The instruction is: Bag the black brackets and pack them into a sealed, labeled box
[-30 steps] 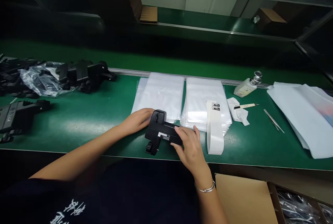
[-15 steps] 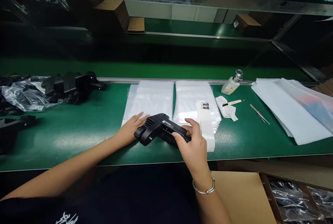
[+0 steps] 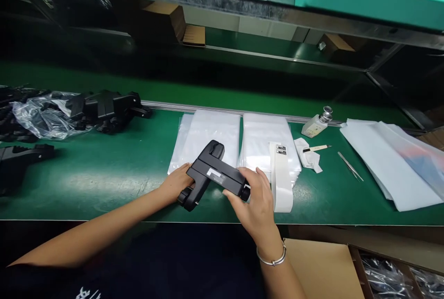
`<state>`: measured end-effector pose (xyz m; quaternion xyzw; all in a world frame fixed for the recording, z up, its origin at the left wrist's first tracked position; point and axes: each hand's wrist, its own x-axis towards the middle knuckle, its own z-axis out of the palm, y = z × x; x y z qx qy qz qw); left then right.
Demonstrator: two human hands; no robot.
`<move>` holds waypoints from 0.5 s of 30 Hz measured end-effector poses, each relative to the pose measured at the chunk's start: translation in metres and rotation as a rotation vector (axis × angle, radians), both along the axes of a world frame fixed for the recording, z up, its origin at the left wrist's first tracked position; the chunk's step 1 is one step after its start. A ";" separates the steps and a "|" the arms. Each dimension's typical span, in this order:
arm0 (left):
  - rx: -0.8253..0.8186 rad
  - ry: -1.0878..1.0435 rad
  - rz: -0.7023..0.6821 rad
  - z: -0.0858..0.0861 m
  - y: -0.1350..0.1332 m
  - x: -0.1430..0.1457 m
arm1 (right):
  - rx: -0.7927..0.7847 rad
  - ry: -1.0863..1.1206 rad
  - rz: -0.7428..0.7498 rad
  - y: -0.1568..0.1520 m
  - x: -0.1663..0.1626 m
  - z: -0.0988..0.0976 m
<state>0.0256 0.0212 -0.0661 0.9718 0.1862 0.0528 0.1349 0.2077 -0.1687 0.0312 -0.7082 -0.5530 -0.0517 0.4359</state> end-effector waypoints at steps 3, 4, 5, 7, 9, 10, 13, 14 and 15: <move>0.028 -0.037 -0.040 -0.002 0.005 0.009 | 0.103 -0.214 0.049 -0.001 0.001 0.000; 0.046 -0.051 -0.051 -0.002 0.006 0.009 | 0.116 -0.246 0.042 -0.002 0.001 0.000; 0.066 -0.065 -0.066 -0.002 0.007 0.010 | 0.127 -0.267 0.032 -0.003 0.002 0.001; 0.108 -0.095 -0.104 -0.004 0.009 0.009 | 0.138 -0.295 0.023 -0.005 0.003 0.001; 0.139 -0.121 -0.147 -0.009 0.010 0.008 | 0.140 -0.316 0.029 -0.005 0.003 0.002; 0.147 -0.121 -0.167 -0.011 0.011 0.007 | 0.138 -0.315 0.033 -0.005 0.003 0.002; 0.130 -0.078 -0.173 -0.018 0.014 0.004 | 0.115 -0.213 -0.003 -0.003 0.002 0.005; 0.111 -0.058 -0.157 -0.019 0.016 0.003 | 0.089 -0.140 -0.035 -0.003 0.001 0.007; 0.084 -0.047 -0.139 -0.018 0.017 0.001 | 0.052 -0.056 -0.071 -0.002 0.000 0.009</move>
